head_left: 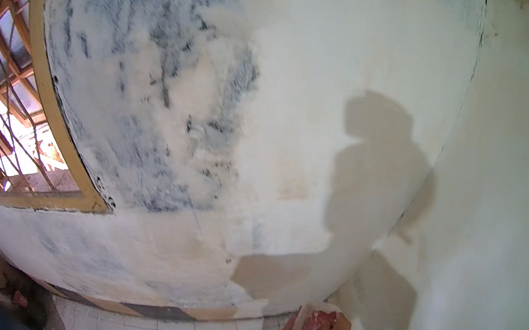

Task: The person applies a patching compound to a damaged wall using a scraper. They scoop the white compound from a container and spread it across the wall surface to fill in cracks and holes.

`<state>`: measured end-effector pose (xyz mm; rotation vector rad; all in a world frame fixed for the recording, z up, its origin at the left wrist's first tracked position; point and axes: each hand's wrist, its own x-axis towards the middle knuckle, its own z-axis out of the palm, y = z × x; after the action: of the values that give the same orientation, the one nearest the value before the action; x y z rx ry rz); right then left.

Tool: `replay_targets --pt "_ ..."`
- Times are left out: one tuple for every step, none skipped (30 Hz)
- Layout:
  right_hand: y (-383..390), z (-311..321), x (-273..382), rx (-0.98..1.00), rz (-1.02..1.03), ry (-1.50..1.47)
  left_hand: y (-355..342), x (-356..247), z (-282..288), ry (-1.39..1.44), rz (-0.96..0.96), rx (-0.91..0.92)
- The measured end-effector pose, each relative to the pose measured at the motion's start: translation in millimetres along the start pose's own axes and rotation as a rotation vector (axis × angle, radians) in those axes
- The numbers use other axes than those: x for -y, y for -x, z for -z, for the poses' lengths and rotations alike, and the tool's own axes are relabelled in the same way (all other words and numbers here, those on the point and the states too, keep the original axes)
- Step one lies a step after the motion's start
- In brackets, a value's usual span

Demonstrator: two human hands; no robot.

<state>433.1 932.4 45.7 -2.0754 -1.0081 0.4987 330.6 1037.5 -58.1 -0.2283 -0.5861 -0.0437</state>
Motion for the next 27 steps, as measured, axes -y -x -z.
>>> replay_targets --pt "-0.1 -8.3 -13.4 -0.065 0.054 -0.009 -7.3 6.2 -14.4 -0.210 -0.058 -0.351" --pt "-7.2 -15.3 -16.8 -0.119 0.116 -0.022 -2.2 7.8 -18.3 -0.325 -0.097 -0.536" --pt "-12.2 -18.4 -11.0 -0.097 0.111 0.005 3.9 5.3 -17.8 -0.366 -0.122 -0.607" --pt "-12.6 -19.4 -6.2 -0.077 0.105 0.035 8.6 0.6 -16.3 -0.384 -0.136 -0.626" --pt "-7.3 -17.3 3.2 -0.054 0.095 0.066 13.8 -3.1 -14.6 -0.402 -0.156 -0.635" --pt "-1.5 -4.5 35.1 -0.034 0.032 -0.020 15.9 -7.0 -12.4 -0.415 -0.163 -0.634" --pt "-5.6 -16.9 20.2 -0.041 0.019 0.042 18.4 -8.9 -9.4 -0.427 -0.163 -0.633" --pt "-5.9 -23.8 24.5 -0.047 0.006 0.106 20.0 -10.9 -10.2 -0.429 -0.165 -0.634" --pt "-7.9 -27.1 28.7 -0.054 -0.008 0.169 22.0 -11.7 -8.9 -0.432 -0.168 -0.635" --pt "-9.0 -20.6 28.6 0.052 0.007 0.016 22.9 -13.5 -6.4 -0.435 -0.166 -0.634" --pt "-8.7 -13.0 29.3 0.107 0.021 0.016 24.6 -14.0 -2.7 -0.436 -0.169 -0.631" --pt "-4.3 4.5 58.3 0.161 0.030 0.015 25.1 -16.2 -0.6 -0.438 -0.171 -0.631" --pt "-3.8 15.7 71.1 0.201 0.034 0.018 21.4 -16.9 1.9 -0.436 -0.159 -0.621" --pt "-3.8 12.3 62.2 0.156 0.042 0.011 20.1 -17.5 0.3 -0.429 -0.151 -0.620" --pt "-0.5 2.4 47.8 0.112 0.043 0.000 21.6 -17.6 1.0 -0.427 -0.151 -0.617" --pt "0.6 -5.3 34.5 0.067 0.041 -0.011 22.8 -16.8 2.2 -0.415 -0.146 -0.612" --pt "-2.6 -6.8 32.6 0.060 0.035 0.042 23.9 -17.9 3.2 -0.408 -0.150 -0.607" --pt "-4.9 -7.2 31.2 0.052 0.025 0.095 25.2 -18.9 4.0 -0.404 -0.151 -0.600" --pt "-5.9 -7.8 29.1 0.045 0.013 0.148 27.0 -18.9 6.1 -0.399 -0.144 -0.593" --pt "-4.6 -9.8 27.6 0.016 0.058 0.135 27.1 -19.0 5.3 -0.384 -0.138 -0.586" --pt "-2.4 -13.6 27.5 -0.013 0.101 0.124 27.6 -17.7 8.2 -0.368 -0.132 -0.574" --pt "-0.8 -15.3 25.2 -0.042 0.143 0.114 26.4 -17.5 10.4 -0.352 -0.123 -0.547" --pt "-2.2 -16.0 20.7 -0.032 0.098 0.100 28.2 -19.6 13.3 -0.321 -0.117 -0.510" --pt "-5.0 -14.7 16.4 -0.022 0.054 0.086 30.8 -19.7 16.7 -0.270 -0.096 -0.434" --pt "-4.4 -13.3 12.7 -0.012 0.009 0.072 34.5 -20.9 19.4 -0.184 -0.061 -0.313" --pt "-1.1 -11.0 18.9 -0.012 0.000 0.059 39.6 -22.4 22.4 -0.085 -0.020 -0.181" --pt "3.8 -8.0 31.3 -0.015 -0.013 0.045 42.6 -22.7 24.1 -0.004 0.023 -0.085"
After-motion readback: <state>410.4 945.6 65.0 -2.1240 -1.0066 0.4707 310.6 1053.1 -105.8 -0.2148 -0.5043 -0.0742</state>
